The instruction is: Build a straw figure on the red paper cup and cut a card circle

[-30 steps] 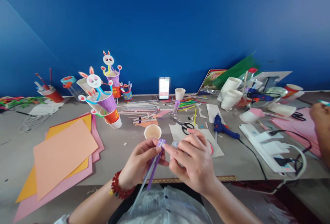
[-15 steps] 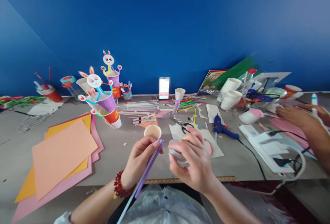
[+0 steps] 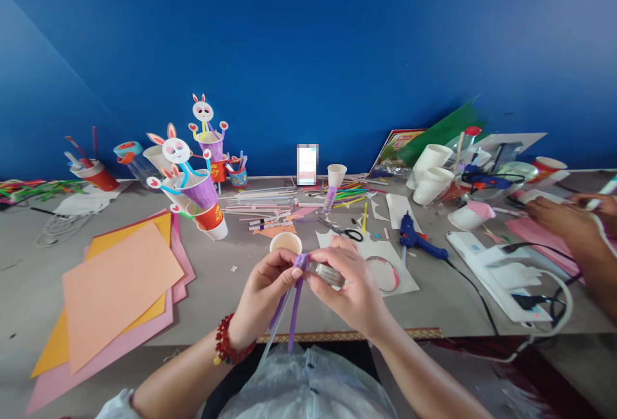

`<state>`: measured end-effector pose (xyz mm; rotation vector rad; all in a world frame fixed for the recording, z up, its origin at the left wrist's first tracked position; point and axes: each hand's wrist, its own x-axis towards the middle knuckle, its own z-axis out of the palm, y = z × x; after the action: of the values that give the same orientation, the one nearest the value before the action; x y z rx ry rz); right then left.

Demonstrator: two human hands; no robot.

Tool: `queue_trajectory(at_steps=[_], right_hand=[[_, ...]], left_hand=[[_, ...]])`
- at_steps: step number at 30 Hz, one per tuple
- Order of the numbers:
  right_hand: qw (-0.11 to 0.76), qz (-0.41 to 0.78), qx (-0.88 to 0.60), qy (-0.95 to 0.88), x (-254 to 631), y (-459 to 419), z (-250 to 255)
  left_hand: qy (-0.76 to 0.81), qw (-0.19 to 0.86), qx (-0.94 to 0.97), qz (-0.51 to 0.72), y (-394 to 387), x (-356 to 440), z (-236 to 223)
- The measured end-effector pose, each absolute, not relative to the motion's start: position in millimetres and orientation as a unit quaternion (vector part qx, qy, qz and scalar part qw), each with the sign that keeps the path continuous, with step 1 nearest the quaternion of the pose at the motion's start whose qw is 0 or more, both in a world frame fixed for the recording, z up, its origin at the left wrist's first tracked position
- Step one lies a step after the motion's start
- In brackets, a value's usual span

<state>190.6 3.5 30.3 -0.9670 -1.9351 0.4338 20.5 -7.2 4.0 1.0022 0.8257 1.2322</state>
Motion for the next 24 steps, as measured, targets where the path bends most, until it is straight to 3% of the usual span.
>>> queue_trajectory(at_steps=[3,7,9,19,24], right_hand=[[0.466,0.202,-0.391,-0.768,192,5,30],[0.458,0.233,-0.415,-0.751,190,5,31],[0.45,0.248,-0.422,-0.747,188,5,33],[0.404,0.257,-0.431,-0.765,189,8,37],[0.391,0.218,-0.436,-0.781,190,8,34]], left_hand=[[0.374,0.58,0.505,0.518,-6,18,7],[0.42,0.391,0.648,0.5,-7,14,14],[0.427,0.354,0.67,0.494,-8,13,16],[0.389,0.539,0.543,0.513,-9,16,20],[0.426,0.481,0.56,0.523,-9,15,4]])
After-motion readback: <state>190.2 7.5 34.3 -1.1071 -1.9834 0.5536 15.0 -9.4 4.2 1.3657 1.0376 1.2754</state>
